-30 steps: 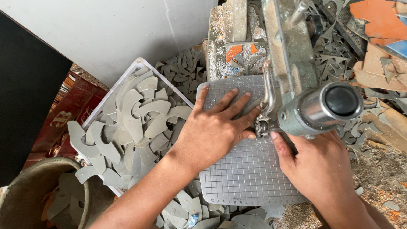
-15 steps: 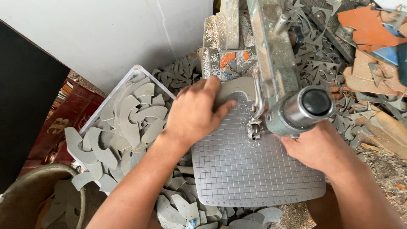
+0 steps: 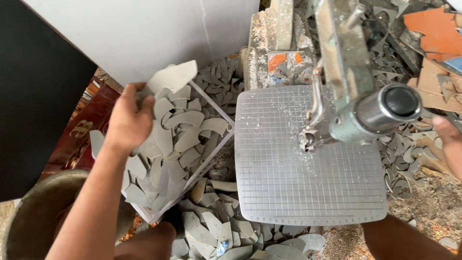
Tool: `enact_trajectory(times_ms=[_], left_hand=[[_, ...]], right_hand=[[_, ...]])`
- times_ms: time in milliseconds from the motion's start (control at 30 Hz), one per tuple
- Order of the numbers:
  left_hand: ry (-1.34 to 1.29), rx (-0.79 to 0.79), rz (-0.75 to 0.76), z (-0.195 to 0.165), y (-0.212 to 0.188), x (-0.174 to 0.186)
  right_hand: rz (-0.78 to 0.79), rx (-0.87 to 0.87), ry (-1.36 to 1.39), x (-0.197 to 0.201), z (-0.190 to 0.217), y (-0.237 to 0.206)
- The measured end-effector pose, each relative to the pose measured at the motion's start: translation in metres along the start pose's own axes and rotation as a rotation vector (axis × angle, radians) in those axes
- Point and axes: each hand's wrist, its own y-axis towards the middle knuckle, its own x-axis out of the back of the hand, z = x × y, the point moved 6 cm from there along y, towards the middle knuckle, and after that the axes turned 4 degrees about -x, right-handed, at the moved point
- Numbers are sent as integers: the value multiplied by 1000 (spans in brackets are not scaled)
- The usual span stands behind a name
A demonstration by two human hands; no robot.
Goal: The person repeatedly picks up gray rubber pieces from a white crate and uses a vertical band saw to cut them into smaller shapes. The cut pieces are placed back into the crate, and the process continues with multiple items.
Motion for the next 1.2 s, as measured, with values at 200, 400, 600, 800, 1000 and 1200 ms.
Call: enact_trajectory(times_ms=[200, 400, 600, 800, 1000, 1200], left_hand=[[549, 114, 426, 63, -23, 3], [610, 425, 606, 93, -55, -9], [524, 426, 551, 105, -67, 2], [543, 422, 684, 125, -89, 9], [464, 521, 655, 130, -109, 23], [403, 415, 630, 122, -110, 29]], right_hand=[[244, -60, -34, -36, -51, -16], [594, -21, -306, -75, -43, -59], [927, 94, -296, -189, 18, -140], [681, 70, -125, -259, 89, -207], [520, 12, -31, -265, 132, -232], [634, 587, -40, -242, 171, -239]])
